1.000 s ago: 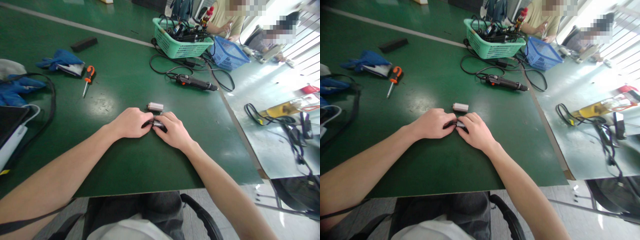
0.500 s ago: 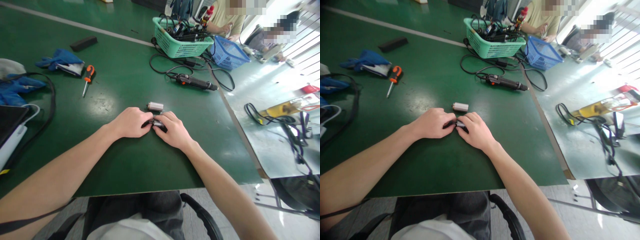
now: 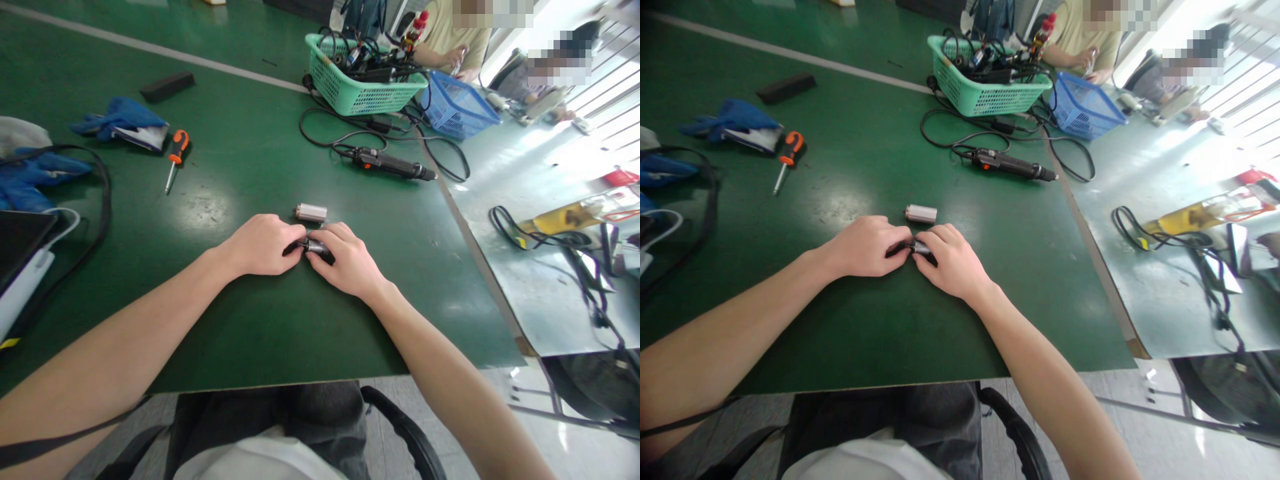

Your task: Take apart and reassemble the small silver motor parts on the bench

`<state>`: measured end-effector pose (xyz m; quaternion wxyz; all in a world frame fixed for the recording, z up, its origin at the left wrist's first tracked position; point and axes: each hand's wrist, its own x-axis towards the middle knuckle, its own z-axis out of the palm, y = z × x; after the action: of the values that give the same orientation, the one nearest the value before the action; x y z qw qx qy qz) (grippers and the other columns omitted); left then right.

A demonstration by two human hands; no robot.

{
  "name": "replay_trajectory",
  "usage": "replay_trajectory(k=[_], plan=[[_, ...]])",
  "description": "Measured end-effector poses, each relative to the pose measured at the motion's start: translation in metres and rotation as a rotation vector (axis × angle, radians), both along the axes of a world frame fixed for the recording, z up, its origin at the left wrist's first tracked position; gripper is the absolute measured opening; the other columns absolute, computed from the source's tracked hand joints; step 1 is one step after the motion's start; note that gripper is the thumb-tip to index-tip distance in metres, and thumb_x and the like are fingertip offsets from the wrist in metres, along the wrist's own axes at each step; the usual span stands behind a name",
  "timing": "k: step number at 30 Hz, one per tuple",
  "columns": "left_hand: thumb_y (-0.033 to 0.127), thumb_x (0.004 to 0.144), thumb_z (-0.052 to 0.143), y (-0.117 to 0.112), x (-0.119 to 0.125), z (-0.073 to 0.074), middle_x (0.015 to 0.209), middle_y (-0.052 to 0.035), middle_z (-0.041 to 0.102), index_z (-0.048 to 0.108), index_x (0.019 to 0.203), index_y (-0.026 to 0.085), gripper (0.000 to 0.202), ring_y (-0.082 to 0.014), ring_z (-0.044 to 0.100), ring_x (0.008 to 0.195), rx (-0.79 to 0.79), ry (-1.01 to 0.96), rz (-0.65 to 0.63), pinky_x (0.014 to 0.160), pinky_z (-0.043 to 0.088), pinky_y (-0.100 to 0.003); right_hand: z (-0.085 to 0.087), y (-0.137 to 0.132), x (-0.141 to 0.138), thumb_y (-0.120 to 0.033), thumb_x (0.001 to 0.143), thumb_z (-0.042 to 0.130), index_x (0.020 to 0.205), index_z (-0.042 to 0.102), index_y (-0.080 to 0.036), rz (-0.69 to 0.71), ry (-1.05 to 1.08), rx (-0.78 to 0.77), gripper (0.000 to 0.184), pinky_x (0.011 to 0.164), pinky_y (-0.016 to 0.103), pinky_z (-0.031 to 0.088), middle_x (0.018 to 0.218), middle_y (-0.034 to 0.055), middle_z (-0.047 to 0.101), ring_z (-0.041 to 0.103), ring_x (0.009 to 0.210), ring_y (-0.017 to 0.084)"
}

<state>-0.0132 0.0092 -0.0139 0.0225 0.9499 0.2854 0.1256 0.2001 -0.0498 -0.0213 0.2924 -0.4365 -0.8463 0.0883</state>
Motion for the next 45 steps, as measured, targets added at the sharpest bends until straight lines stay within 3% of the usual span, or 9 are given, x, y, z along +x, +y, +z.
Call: replay_trajectory(k=[45], plan=[[0.033,0.091,0.050,-0.0024,0.0004,0.0020,0.073,-0.0029,0.070,0.062,0.086,0.020,0.018,-0.0185,0.061,0.061,0.001,-0.025,0.068,0.063,0.042,-0.033,-0.0030,-0.0006,0.0011,-0.023,0.093,0.059,0.114,0.064,-0.020,-0.068,-0.012,0.002,0.022,0.094,0.045,0.053,0.107,0.0109,0.066,0.059,0.103,0.028]])
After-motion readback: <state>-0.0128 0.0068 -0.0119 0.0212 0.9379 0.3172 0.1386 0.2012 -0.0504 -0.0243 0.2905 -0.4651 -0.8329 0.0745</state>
